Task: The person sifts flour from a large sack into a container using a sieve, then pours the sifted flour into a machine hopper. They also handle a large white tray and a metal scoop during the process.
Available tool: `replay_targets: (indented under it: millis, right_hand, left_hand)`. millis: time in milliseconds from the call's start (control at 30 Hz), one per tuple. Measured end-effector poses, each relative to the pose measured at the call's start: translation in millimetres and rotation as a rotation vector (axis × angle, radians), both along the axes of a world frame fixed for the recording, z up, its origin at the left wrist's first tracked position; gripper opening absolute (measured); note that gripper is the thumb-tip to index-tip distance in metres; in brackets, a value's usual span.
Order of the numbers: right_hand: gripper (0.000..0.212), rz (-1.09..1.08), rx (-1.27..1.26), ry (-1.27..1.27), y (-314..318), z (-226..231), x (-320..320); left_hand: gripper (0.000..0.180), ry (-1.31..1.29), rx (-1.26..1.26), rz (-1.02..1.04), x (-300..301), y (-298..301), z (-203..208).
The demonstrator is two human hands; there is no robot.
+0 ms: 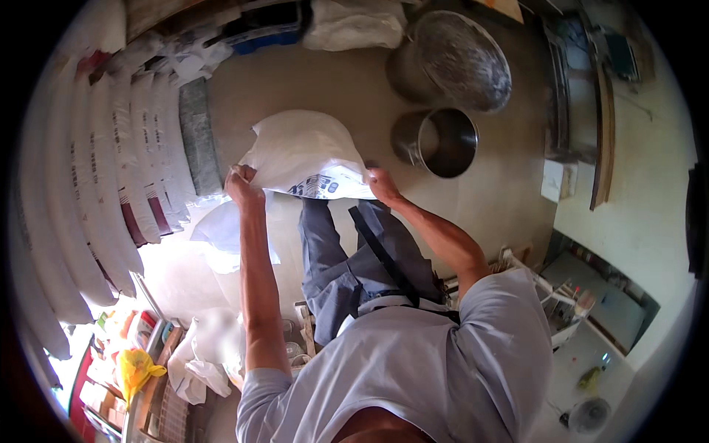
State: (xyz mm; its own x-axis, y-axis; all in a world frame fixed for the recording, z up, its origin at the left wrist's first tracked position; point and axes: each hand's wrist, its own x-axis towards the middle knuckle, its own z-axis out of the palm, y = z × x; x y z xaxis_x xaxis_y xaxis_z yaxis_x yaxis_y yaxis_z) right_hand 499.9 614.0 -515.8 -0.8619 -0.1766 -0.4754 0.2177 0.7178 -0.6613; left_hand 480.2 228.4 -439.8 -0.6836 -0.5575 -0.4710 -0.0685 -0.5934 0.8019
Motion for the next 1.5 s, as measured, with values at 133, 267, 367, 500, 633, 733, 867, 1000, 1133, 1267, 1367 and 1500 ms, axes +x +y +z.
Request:
replay_targets:
  millis: [133,267,367,500,633,733,867,1000,1133,1267,1367,1500]
  right_hand:
    - [0.029,-0.114,-0.044,0.145,106.0,29.2,48.8]
    - [0.028,-0.129,-0.018,0.174,225.7,36.9,74.0]
    - [0.031,-0.092,0.002,0.180,285.7,2.5,84.8]
    - [0.028,-0.043,0.034,0.256,348.4,-51.9,110.7]
    - [0.032,-0.048,0.031,0.009,391.9,-46.6,162.0]
    - [0.035,-0.040,-0.070,0.189,402.0,-22.5,177.3]
    - [0.026,0.023,0.178,0.319,405.6,7.3,173.9]
    - [0.014,-0.104,-0.013,0.307,416.3,27.3,174.9]
    - [0.016,-0.152,-0.316,0.219,428.9,35.3,184.8]
    - [0.014,-0.176,-0.306,0.161,441.8,32.4,185.1]
    - [0.021,-0.065,-0.313,0.157,454.8,29.5,179.2]
    - [0.032,0.077,-0.594,-0.046,473.9,31.4,164.2]
  left_hand:
    - [0.032,-0.065,0.062,-0.062,19.5,97.5,5.3]
    - [0.031,-0.159,0.180,0.068,72.5,204.9,-22.9]
    - [0.030,-0.236,0.181,0.069,111.1,262.5,-73.0]
    - [0.031,-0.407,0.204,0.274,164.8,351.3,-147.6]
    - [0.025,-0.254,0.299,0.304,234.4,373.3,-167.9]
    - [0.023,-0.144,0.324,0.319,257.7,368.8,-170.6]
    - [0.013,-0.108,0.318,0.268,256.1,363.6,-171.6]
    - [0.029,-0.212,0.002,0.269,259.1,367.3,-155.3]
    - [0.050,-0.447,-0.169,0.130,299.8,393.2,-115.9]
    - [0.042,-0.550,-0.148,0.091,348.2,480.5,-81.6]
    - [0.037,-0.562,-0.047,-0.126,356.2,582.4,-64.1]
    - [0.034,-0.509,0.143,-0.278,304.7,700.1,-55.7]
